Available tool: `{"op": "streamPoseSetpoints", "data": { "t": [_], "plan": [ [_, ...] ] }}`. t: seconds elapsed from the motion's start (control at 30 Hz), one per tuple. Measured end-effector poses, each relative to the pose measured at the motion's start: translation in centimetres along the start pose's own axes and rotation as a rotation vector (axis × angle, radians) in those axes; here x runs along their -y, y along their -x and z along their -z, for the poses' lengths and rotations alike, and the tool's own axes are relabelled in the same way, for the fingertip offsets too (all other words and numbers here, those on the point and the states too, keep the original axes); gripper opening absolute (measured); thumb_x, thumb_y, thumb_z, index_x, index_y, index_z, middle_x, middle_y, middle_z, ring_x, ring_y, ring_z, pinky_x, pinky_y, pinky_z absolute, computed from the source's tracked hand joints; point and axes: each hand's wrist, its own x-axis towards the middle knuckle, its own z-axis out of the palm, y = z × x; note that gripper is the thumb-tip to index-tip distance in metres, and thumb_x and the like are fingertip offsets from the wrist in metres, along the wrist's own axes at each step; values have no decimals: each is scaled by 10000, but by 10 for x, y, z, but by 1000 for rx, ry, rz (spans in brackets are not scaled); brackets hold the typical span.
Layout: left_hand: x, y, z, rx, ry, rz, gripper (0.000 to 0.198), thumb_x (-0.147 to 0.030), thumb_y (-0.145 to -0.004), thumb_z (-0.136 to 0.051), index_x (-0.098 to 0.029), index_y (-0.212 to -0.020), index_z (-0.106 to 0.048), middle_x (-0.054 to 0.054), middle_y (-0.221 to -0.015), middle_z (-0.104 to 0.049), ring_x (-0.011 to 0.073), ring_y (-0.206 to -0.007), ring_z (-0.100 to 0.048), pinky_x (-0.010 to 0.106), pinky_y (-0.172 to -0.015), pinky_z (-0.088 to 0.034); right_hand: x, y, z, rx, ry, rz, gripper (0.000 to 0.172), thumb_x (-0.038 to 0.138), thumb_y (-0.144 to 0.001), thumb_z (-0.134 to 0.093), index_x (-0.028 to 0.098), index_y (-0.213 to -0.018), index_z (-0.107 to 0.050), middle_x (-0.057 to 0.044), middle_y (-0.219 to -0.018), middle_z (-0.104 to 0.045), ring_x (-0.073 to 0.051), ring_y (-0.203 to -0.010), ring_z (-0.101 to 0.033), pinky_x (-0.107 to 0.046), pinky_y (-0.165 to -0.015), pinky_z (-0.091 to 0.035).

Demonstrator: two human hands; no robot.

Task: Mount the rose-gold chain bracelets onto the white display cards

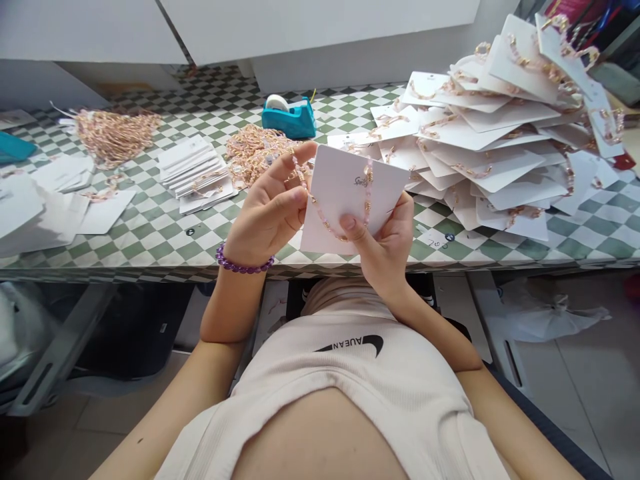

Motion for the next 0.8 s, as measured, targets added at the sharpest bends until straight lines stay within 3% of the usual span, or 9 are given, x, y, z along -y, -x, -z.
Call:
{"op": "streamPoseSetpoints", "data": {
  "t": [0.1,0.2,0.3,0.53,0.8],
  "plan": [
    [2,-3,4,3,-133,-168,605,-582,-766,-836,-321,-1278,-644,-17,-810,-694,181,-780,-766,252,-610,-651,-1,0,3,19,42,1,508,428,-754,-865,294,-1145,-569,4,-1049,-607,-141,-901,-620,-296,-765,-557],
    [4,-4,4,-68,-238,-373,530,-593,-829,-776,-362,-1281,-623,-33,-835,-707,134,-760,-753,207,-614,-637,-2,0,5,44,83,23,519,479,-755,-853,310,-1143,-553,3,-1029,-585,-145,-870,-607,-306,-741,-555],
    [5,-3,0,-110,-287,-475,511,-613,-865,-729,-389,-1307,-601,-42,-832,-700,125,-766,-756,195,-615,-628,-1,-1,4,43,126,74,520,499,-756,-846,313,-1135,-543,-1,-1007,-570,-151,-853,-593,-303,-706,-540],
    [9,-1,-7,-98,-237,-448,541,-648,-843,-728,-365,-1292,-623,-35,-798,-687,156,-756,-770,217,-580,-621,6,1,-1,-63,238,204,520,556,-753,-816,287,-1083,-518,-19,-1018,-493,-175,-925,-566,-349,-792,-548],
    [10,5,-14,-120,-223,-396,532,-653,-872,-688,-352,-1304,-615,-30,-781,-649,158,-770,-766,220,-591,-609,4,4,0,-39,204,262,466,463,-781,-827,307,-1117,-545,-5,-1031,-477,-140,-934,-556,-322,-879,-543]
  ]
}}
